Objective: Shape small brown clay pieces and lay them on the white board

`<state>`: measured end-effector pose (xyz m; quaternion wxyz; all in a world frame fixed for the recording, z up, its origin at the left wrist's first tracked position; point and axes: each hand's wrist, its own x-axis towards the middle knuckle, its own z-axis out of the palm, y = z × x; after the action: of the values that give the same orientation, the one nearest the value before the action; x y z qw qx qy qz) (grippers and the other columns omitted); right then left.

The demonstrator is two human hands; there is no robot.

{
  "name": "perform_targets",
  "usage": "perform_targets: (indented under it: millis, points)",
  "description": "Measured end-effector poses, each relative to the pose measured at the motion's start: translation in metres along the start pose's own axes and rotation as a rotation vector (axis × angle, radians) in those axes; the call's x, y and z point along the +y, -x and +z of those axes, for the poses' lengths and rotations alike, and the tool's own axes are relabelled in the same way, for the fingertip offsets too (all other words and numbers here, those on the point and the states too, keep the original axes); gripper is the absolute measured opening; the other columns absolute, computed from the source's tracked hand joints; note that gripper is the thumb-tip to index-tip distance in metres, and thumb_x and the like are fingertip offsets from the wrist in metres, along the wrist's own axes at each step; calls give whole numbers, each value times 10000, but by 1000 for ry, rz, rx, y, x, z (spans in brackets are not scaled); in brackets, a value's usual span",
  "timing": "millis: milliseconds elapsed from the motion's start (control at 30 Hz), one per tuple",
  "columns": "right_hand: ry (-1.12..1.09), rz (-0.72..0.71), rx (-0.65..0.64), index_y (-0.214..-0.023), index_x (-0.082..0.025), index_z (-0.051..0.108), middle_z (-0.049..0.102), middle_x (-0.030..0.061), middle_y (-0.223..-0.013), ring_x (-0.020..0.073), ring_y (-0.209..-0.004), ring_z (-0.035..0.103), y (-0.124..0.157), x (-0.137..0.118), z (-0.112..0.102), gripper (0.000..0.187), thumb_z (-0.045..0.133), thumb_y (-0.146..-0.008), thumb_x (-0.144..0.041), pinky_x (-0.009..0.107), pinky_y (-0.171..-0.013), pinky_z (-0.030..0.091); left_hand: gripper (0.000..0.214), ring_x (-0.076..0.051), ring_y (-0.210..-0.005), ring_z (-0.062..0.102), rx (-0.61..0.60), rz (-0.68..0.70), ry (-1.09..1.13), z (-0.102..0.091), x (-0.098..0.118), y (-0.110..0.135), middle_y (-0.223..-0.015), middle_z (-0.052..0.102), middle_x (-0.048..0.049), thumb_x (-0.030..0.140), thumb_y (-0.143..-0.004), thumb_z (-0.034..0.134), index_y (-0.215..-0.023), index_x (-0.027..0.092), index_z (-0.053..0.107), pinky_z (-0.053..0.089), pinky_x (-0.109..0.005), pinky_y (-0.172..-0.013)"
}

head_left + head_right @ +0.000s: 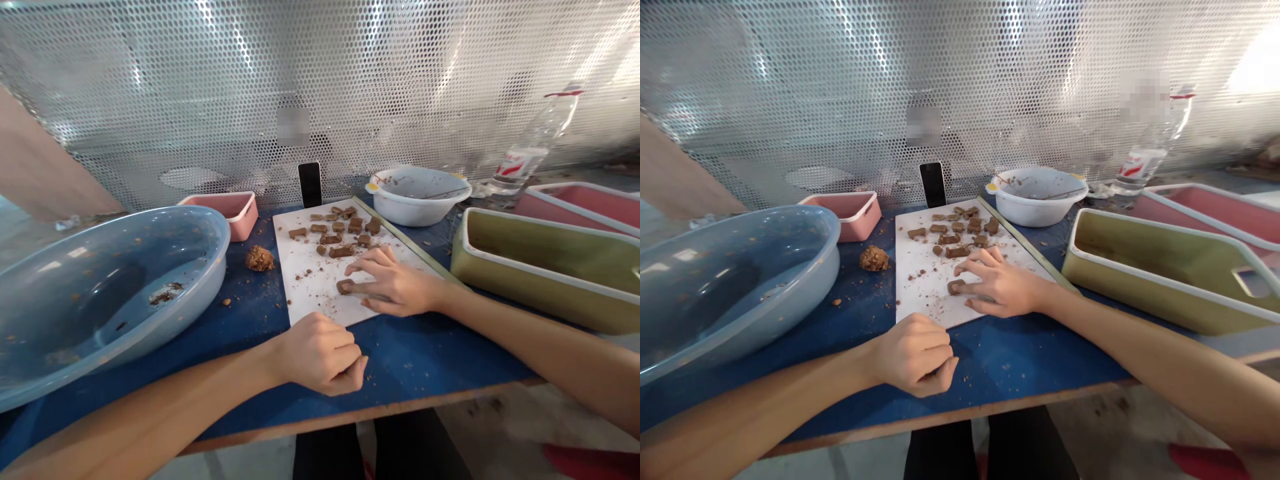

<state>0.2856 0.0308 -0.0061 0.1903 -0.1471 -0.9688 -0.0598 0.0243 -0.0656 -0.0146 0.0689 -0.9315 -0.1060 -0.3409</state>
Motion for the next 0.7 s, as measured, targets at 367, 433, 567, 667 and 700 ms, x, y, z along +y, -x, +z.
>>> perform_targets:
  millis: [367, 433, 567, 667, 700]
  points:
    - [52, 13, 4, -1407, -264, 773, 658, 150, -1461, 357, -1304, 524, -1, 1, -3, 355, 577, -1131, -372, 554, -1038, 386, 396, -120, -453, 421, -7, -11, 11, 0, 0, 1, -533, 462, 43, 121, -951, 581, -591, 229, 455, 289, -337, -444]
    - [62, 10, 61, -1186, -242, 836, 696, 131, -1381, 345, -1288, 542, 0, 2, -4, 279, 580, -1126, -335, 537, -1012, 383, 398, -117, -454, 418, 7, -9, 17, 0, 0, 0, -532, 460, 40, 116, -951, 570, -587, 227, 451, 286, -338, -443]
    - [69, -154, 179, -802, -208, 739, 730, 85, -1108, 271, -1111, 588, 3, 2, -8, 332, 576, -1085, -263, 480, -944, 391, 406, -118, -454, 414, -23, 9, -10, 0, 0, 0, -535, 459, 44, 139, -960, 591, -589, 229, 452, 296, -329, -445]
    - [97, -103, 128, -1166, -236, 804, 705, 107, -1217, 293, -1125, 562, 5, 3, -8, 259, 573, -1083, -317, 481, -946, 404, 401, -121, -456, 419, -29, 9, -22, 0, 0, 0, -538, 461, 44, 145, -955, 601, -592, 231, 456, 309, -328, -445]
    - [104, -79, 106, -1279, -251, 790, 692, 116, -1274, 305, -1149, 553, 5, 4, -8, 299, 580, -1083, -334, 488, -955, 403, 399, -122, -457, 418, -27, 9, -21, 0, 0, 0, -537, 458, 43, 143, -952, 600, -591, 231, 455, 312, -327, -445]
